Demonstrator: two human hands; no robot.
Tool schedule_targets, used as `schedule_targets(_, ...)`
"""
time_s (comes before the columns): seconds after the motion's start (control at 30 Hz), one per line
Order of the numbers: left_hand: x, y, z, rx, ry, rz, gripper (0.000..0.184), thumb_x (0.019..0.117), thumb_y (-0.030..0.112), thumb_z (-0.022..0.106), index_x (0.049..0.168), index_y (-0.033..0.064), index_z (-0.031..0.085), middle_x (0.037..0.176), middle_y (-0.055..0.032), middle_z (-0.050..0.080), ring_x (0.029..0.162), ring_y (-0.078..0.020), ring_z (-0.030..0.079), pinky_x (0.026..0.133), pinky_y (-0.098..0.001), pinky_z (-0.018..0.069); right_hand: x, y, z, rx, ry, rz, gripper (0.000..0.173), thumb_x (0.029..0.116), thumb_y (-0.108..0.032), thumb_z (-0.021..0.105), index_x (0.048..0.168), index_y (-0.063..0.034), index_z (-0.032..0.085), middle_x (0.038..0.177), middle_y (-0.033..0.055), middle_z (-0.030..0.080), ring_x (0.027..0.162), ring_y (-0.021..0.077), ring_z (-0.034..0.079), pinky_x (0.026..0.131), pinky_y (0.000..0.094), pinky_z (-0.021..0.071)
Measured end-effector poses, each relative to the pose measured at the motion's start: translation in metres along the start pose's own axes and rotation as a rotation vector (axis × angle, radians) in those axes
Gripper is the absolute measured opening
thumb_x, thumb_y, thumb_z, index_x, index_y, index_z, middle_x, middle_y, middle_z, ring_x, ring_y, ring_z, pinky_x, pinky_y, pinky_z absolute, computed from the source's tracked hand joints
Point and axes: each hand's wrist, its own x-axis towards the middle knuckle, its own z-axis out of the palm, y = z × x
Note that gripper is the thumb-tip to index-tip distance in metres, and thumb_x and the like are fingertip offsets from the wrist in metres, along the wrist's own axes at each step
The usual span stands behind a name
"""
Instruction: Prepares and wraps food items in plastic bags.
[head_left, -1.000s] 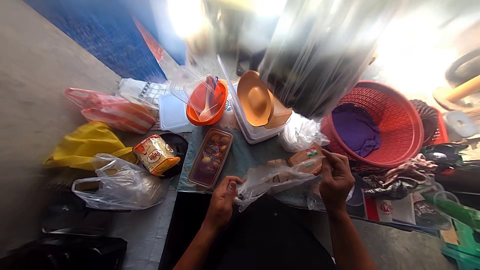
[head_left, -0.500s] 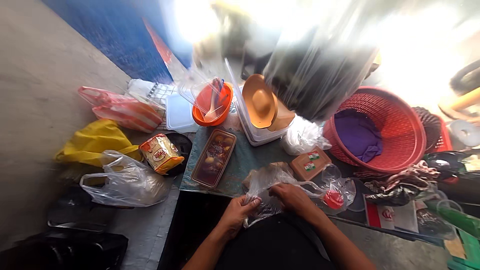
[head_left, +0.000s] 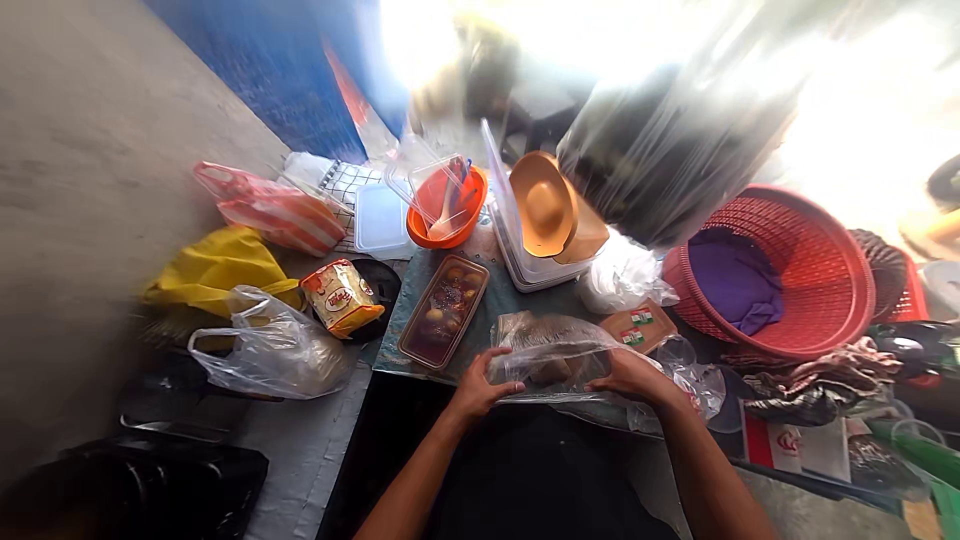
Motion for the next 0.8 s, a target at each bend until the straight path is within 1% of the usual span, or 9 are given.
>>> schedule_targets(0.1, 0.01, 0.0, 0.0, 0.439, -0.021, -0.031, 0.04, 0.0882, 0.036, 0.079, 0.122, 0.0164, 0.073, 0.114, -0.0121, 0.067, 0.106, -0.0239, 0.064, 0.098, -0.0457, 0.0521, 0.002, -0.009, 0.012, -0.044, -0.074, -0.052, 0.051, 0.0952, -0.031, 0.072, 0.139, -0.0084, 0.06, 0.116, 0.0196, 0.069, 0.099, 0.0343, 0.069, 0.095, 0.0565, 0.0523)
schedule_targets(0.17, 0.021, 0.002, -0.003, 0.303, 0.018, -0.09, 0.033, 0.1028, 0.037, 0.06, 0.103, 0.0082, 0.075, 0.097, -0.0064, 0.073, 0.089, -0.0167, 0.068, 0.085, -0.0419, 0.0548, 0.0, -0.013, 0.017, -0.042, -0.025, -0.137, 0.039, 0.0982, -0.028, 0.066, 0.135, -0.0161, 0.063, 0.111, 0.012, 0.072, 0.09, 0.0294, 0.069, 0.09, 0.0539, 0.0538)
schedule_targets(0.27, 0.031, 0.013, 0.002, -0.058, 0.294, -0.095, 0.028, 0.105, 0.031, 0.059, 0.105, 0.006, 0.072, 0.093, -0.008, 0.071, 0.081, -0.0154, 0.066, 0.075, -0.0373, 0.0556, -0.005, -0.011, 0.022, -0.077, 0.041, -0.195, 0.049, 0.0995, -0.027, 0.064, 0.147, -0.0199, 0.055, 0.122, 0.0069, 0.071, 0.097, 0.0266, 0.07, 0.092, 0.0508, 0.0549)
schedule_targets(0.33, 0.026, 0.024, 0.006, 0.139, 0.378, 0.048, 0.039, 0.0998, 0.033, 0.066, 0.133, 0.0122, 0.065, 0.128, -0.015, 0.062, 0.116, -0.025, 0.061, 0.098, -0.0461, 0.0521, -0.004, -0.014, 0.028, -0.151, 0.113, -0.104, 0.047, 0.099, -0.03, 0.065, 0.142, -0.0123, 0.056, 0.127, 0.0144, 0.068, 0.115, 0.0337, 0.066, 0.101, 0.0562, 0.0511)
schedule_targets(0.4, 0.008, 0.037, 0.019, 0.386, 0.425, 0.307, 0.053, 0.095, 0.04, 0.07, 0.14, 0.0132, 0.061, 0.148, -0.0203, 0.047, 0.135, -0.0339, 0.048, 0.11, -0.0506, 0.0445, 0.001, -0.018, 0.04, -0.219, 0.186, -0.099, 0.052, 0.0988, -0.034, 0.063, 0.148, -0.0182, 0.054, 0.132, 0.0088, 0.068, 0.118, 0.0312, 0.066, 0.098, 0.0559, 0.0536)
schedule_targets(0.5, -0.005, 0.045, 0.041, 0.427, 0.288, 0.74, 0.019, 0.0995, 0.017, 0.064, 0.113, 0.0071, 0.073, 0.119, -0.0106, 0.069, 0.112, -0.0191, 0.067, 0.098, -0.037, 0.0586, 0.012, -0.041, 0.062, -0.191, 0.277, -0.023, 0.042, 0.1012, -0.034, 0.059, 0.14, -0.0165, 0.062, 0.129, 0.0119, 0.068, 0.119, 0.0333, 0.065, 0.094, 0.0556, 0.0556)
schedule_targets(0.57, 0.005, 0.034, 0.05, 0.554, 0.052, 0.627, 0.024, 0.1035, 0.011, 0.051, 0.114, 0.0065, 0.072, 0.11, -0.006, 0.074, 0.102, -0.0141, 0.071, 0.094, -0.0333, 0.0585, 0.027, -0.05, 0.077, -0.171, 0.309, 0.058, 0.048, 0.098, -0.042, 0.064, 0.139, -0.0175, 0.06, 0.131, 0.0165, 0.065, 0.119, 0.0385, 0.064, 0.088, 0.0579, 0.0564)
schedule_targets(0.63, 0.022, 0.019, 0.055, 0.721, -0.128, 0.302, 0.036, 0.1021, 0.007, 0.046, 0.133, 0.0059, 0.063, 0.125, -0.0113, 0.07, 0.116, -0.023, 0.068, 0.104, -0.0415, 0.0525, 0.041, -0.05, 0.091, -0.159, 0.312, 0.099, 0.057, 0.0909, -0.039, 0.073, 0.143, -0.0214, 0.057, 0.139, 0.0166, 0.061, 0.125, 0.0407, 0.06, 0.088, 0.0597, 0.0557)
schedule_targets(0.8, 0.039, 0.008, 0.052, 0.836, -0.294, 0.121, 0.05, 0.0975, 0.015, 0.061, 0.146, 0.0085, 0.053, 0.139, -0.0126, 0.063, 0.13, -0.0278, 0.059, 0.112, -0.0484, 0.0455, 0.039, -0.032, 0.094, -0.043, 0.353, 0.03, 0.033, 0.0901, -0.026, 0.069, 0.119, -0.0094, 0.071, 0.117, 0.0159, 0.072, 0.113, 0.0354, 0.068, 0.098, 0.0579, 0.0519)
